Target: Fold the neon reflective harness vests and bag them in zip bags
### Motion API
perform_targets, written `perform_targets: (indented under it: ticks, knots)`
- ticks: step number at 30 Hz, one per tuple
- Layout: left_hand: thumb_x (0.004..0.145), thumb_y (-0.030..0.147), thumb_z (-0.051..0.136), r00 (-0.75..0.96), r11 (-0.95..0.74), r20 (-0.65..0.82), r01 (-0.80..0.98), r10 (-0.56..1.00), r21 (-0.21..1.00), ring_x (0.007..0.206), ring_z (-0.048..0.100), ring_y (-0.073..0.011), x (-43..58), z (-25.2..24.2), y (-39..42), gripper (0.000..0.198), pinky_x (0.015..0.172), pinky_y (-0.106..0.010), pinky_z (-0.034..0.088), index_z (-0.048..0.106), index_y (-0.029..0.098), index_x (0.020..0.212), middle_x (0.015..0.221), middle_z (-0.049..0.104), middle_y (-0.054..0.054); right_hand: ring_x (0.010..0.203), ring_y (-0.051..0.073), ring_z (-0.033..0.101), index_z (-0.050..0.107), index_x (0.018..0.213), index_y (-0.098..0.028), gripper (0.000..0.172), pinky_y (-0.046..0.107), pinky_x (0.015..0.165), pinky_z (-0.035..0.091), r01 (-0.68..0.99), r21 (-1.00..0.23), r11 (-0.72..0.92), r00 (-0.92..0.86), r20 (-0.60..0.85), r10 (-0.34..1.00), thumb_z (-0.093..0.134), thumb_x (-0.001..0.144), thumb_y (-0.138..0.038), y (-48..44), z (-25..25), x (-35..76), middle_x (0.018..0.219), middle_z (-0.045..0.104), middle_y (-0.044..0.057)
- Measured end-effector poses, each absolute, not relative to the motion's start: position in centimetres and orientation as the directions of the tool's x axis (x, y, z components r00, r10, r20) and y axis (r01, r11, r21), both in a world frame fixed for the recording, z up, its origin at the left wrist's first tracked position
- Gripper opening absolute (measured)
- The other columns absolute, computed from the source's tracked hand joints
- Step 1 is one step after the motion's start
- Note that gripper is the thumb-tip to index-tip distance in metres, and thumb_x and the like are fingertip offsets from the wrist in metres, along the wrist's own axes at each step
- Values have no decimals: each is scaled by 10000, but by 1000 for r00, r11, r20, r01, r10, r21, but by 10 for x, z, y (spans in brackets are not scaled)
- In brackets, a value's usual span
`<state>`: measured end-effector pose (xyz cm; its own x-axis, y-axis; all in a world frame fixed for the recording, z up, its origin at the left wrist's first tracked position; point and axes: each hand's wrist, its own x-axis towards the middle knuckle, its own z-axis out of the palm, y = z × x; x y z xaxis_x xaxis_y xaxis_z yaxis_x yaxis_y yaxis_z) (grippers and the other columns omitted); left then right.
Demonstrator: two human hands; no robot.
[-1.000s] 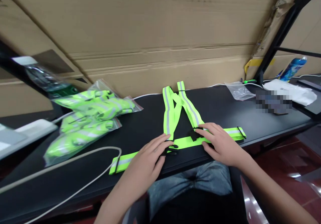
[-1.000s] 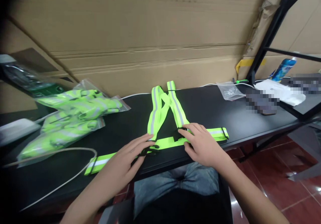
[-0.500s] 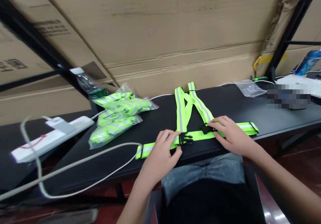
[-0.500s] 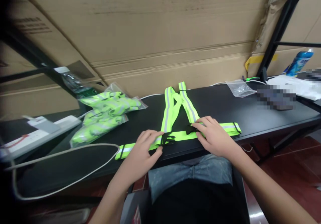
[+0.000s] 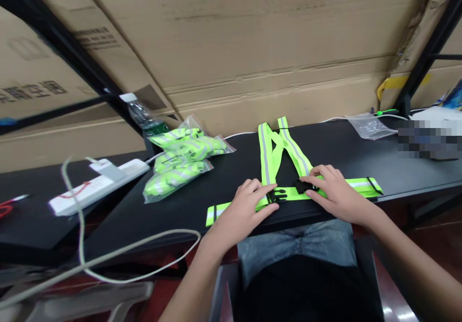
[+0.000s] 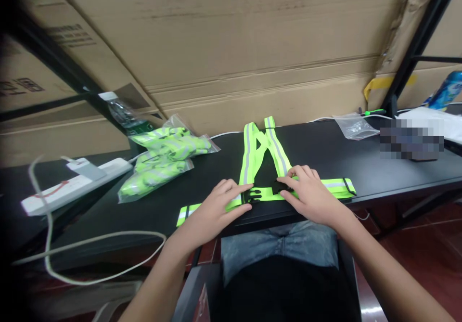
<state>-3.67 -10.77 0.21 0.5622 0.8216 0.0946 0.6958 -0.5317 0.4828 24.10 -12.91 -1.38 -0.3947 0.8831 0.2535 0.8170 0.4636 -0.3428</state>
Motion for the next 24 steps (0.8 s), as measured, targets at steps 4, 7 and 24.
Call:
perform_targets:
  ticks: [4,7,24]
  knots:
    - [1002,454,511,588,-576,158,641,794,508,1088,497,-231,-23,6,-106,423,993,-386,433,547,268,1380,1071,549,-40,1153,298,486,622,1279,-254,366,520,983,420,798,-358,484,-413,261,873,443,1012,-429,-129,-14,242,1202,560,116]
    - [1000,449,518,581,-597,194,659,791,458,1045,519,-234,-13,1,-107,416,963,-400,437,571,242,1356,1062,567,-46,1198,289,473,614,1269,-257,347,516,1029,409,765,-415,492,-405,283,870,460,1007,-425,-129,-13,243,1248,540,115]
    - [1004,409,507,574,-645,294,677,764,354,1035,543,-270,-8,-15,-111,441,956,-450,467,571,177,1373,1057,562,-93,1227,297,478,630,1180,-270,252,531,1058,421,738,-466,489,-368,330,869,535,969,-370,-133,-11,231,1272,520,113]
